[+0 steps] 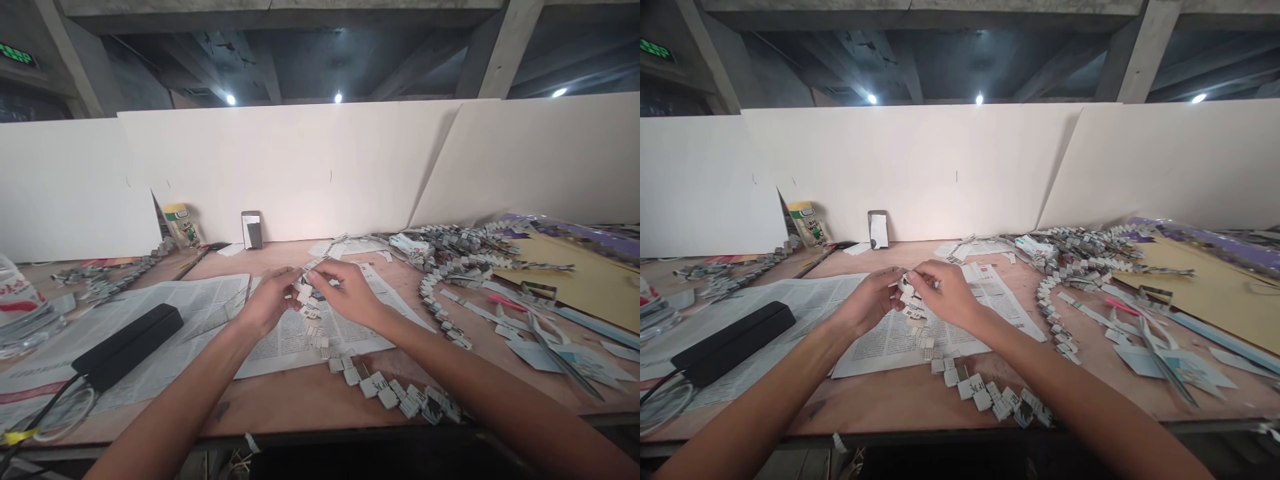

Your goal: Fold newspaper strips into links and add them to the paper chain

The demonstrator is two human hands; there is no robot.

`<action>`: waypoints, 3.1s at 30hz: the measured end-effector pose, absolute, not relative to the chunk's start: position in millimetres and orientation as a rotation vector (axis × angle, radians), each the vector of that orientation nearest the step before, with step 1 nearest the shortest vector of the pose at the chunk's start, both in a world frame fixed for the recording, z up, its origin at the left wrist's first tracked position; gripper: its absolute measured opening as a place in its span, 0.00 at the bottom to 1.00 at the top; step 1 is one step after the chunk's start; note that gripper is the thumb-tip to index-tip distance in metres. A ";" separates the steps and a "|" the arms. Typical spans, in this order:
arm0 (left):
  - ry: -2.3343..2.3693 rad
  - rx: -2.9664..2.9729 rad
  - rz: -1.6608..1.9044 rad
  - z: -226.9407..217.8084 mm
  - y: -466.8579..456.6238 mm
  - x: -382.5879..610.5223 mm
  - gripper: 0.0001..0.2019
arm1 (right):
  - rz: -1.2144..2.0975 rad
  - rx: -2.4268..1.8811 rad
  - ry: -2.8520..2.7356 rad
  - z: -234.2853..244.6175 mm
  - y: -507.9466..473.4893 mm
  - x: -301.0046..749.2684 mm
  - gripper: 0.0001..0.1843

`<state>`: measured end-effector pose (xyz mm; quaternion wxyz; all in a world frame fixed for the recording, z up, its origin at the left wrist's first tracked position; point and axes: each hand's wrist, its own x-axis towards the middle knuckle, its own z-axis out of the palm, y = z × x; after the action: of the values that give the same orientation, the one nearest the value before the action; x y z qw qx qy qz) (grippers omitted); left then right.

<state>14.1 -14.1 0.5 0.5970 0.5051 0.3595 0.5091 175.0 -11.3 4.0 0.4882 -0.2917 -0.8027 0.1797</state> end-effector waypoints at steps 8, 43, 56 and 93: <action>0.878 1.146 1.172 -1.7 -8.1 7.7 0.10 | 1.109 -0.816 -1.845 7.4 14.3 169.7 0.16; 1.023 1.176 1.355 -21.5 7.0 10.2 0.16 | 0.894 -0.852 -2.136 2.8 47.2 172.8 0.13; 1.067 1.652 1.505 -10.9 -7.8 13.6 0.12 | 0.622 -0.767 -1.748 -8.2 13.1 183.5 0.09; 1.007 1.840 1.717 -9.5 -24.5 22.6 0.08 | 0.965 -0.806 -1.598 -8.7 -3.7 188.3 0.10</action>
<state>22.6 -24.5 -9.5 0.2137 0.6632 0.3628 0.6188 188.3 -3.7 -8.7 0.5262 -0.3372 -0.6683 0.4036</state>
